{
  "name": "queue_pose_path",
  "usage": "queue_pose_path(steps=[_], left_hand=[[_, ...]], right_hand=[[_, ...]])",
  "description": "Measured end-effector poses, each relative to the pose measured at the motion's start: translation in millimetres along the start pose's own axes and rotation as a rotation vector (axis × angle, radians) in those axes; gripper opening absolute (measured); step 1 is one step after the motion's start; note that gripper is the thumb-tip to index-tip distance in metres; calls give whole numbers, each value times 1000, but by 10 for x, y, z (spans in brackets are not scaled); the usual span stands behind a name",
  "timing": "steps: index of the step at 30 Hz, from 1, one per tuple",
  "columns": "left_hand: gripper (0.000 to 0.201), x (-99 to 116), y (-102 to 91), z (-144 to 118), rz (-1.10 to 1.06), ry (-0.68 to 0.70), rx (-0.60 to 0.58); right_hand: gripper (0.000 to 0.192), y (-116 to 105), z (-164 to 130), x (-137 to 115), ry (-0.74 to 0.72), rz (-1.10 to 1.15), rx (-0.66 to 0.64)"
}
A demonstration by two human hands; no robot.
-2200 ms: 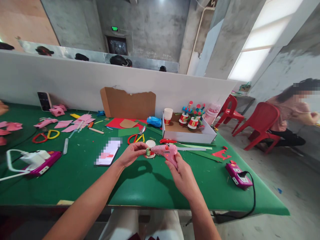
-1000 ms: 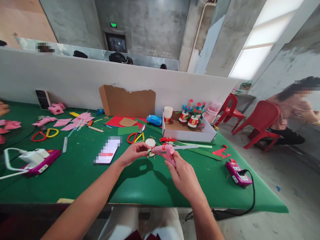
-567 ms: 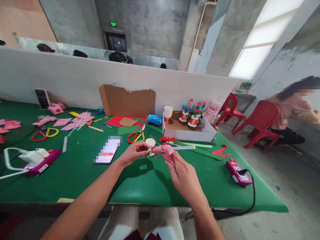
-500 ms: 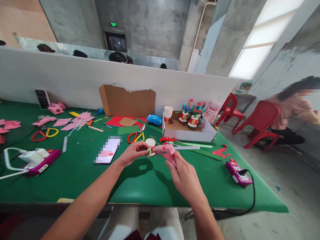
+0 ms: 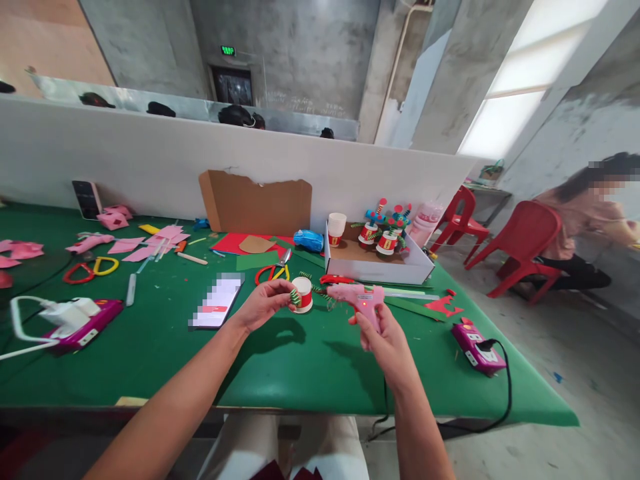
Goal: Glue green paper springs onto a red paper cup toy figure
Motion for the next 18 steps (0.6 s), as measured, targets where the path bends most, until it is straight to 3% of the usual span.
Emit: queue_pose_path(steps=[6,10,14,18], left_hand=[[36,1,-33,4,-12,13,31],[36,-4,-29,1,-1,7,29],[36,-16,-36,3,4,5,29],[35,-23,-23,3,28,1,18]], right_hand=[[51,-249,99,745,192,-96,-85],[47,-394,151,1109,251,-185,-80],[47,-492,234,1285,238,-332,-25],[47,-536,303,1213,43,-591,48]])
Point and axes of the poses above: each hand's wrist, its own z-axis towards the middle knuckle, its own y-axis out of the palm, x = y × z, the point moved 10 cm from there along z, towards the middle knuckle, and after that the axes turned 11 degrees about -z, right-handed, at the moved point
